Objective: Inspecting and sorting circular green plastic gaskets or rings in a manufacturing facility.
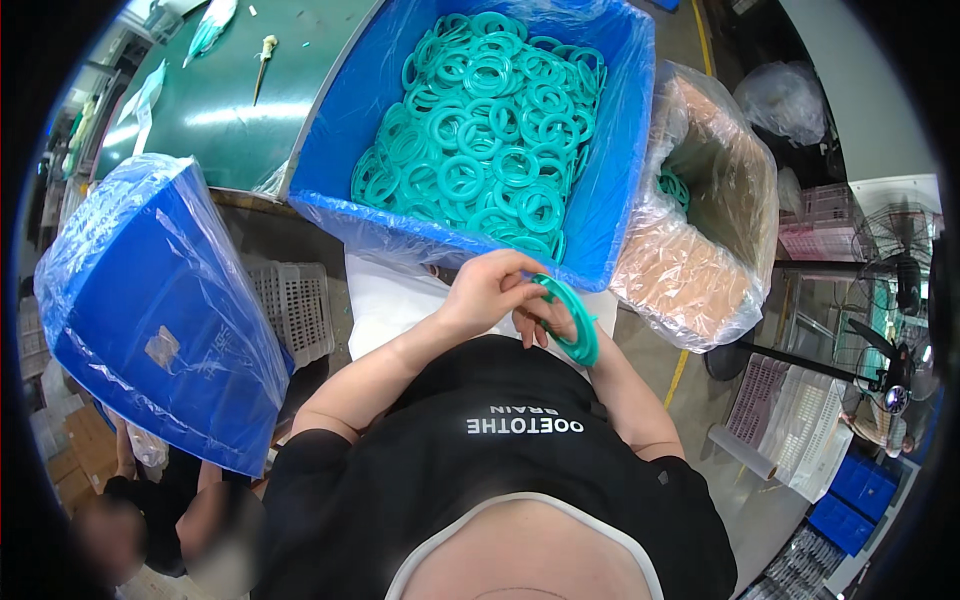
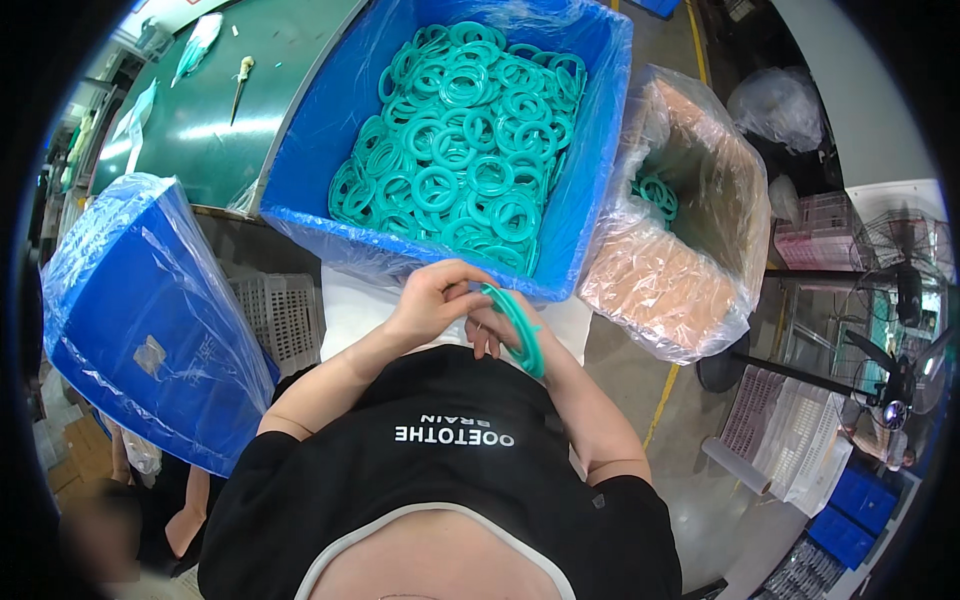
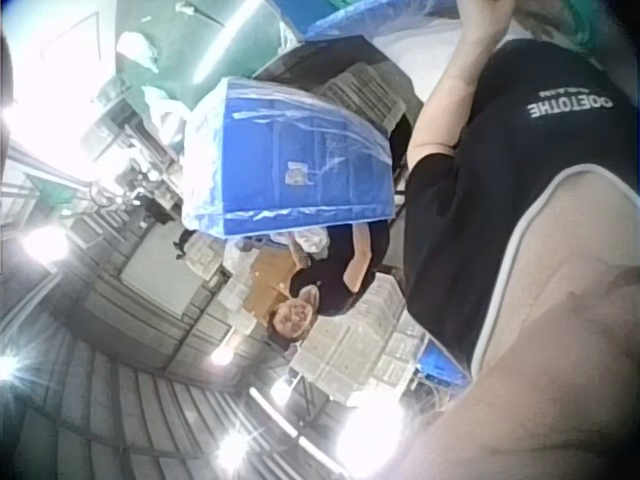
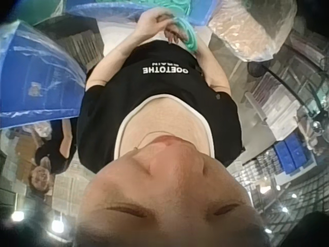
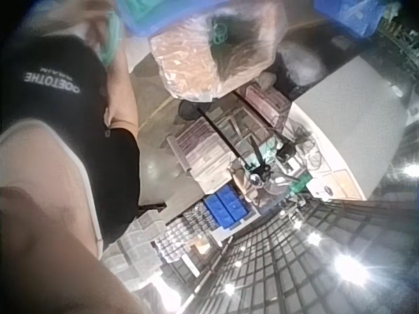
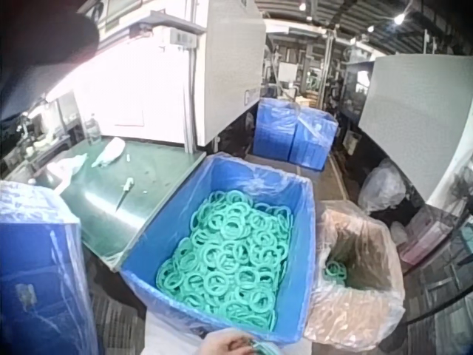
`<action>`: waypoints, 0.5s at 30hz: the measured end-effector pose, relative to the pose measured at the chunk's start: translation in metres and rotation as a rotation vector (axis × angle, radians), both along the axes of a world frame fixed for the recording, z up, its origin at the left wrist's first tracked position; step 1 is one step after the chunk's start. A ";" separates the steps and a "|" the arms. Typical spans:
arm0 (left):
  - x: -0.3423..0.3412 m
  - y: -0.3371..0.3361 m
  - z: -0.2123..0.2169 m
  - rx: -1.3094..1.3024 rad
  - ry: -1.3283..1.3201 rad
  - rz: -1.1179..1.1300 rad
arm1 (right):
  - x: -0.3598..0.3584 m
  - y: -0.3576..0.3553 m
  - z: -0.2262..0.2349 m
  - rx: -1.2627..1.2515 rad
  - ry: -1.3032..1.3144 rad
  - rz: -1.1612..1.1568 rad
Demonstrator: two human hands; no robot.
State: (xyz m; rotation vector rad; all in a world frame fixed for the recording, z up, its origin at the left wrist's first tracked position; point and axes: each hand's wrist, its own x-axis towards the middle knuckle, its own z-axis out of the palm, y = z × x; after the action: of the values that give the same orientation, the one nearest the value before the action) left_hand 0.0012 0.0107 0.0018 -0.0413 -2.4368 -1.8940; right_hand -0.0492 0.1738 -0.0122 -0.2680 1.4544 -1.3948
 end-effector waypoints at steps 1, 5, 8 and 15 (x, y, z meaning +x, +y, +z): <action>0.002 -0.005 0.000 0.048 -0.068 0.051 | 0.000 -0.001 0.003 -0.001 -0.001 0.009; 0.000 -0.028 -0.006 0.202 -0.193 0.215 | -0.012 0.008 -0.012 -0.245 -0.048 -0.312; -0.004 -0.041 -0.011 0.114 -0.181 0.266 | -0.024 0.013 -0.020 -0.403 -0.200 -0.497; -0.009 -0.029 0.000 0.281 -0.398 -0.079 | -0.015 0.042 -0.029 -0.005 0.405 -0.554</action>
State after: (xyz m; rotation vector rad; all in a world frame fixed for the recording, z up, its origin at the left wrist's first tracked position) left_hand -0.0078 -0.0183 0.0014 0.2814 -2.3865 -2.4687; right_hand -0.0645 0.2155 -0.0416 -0.1589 1.9574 -1.8612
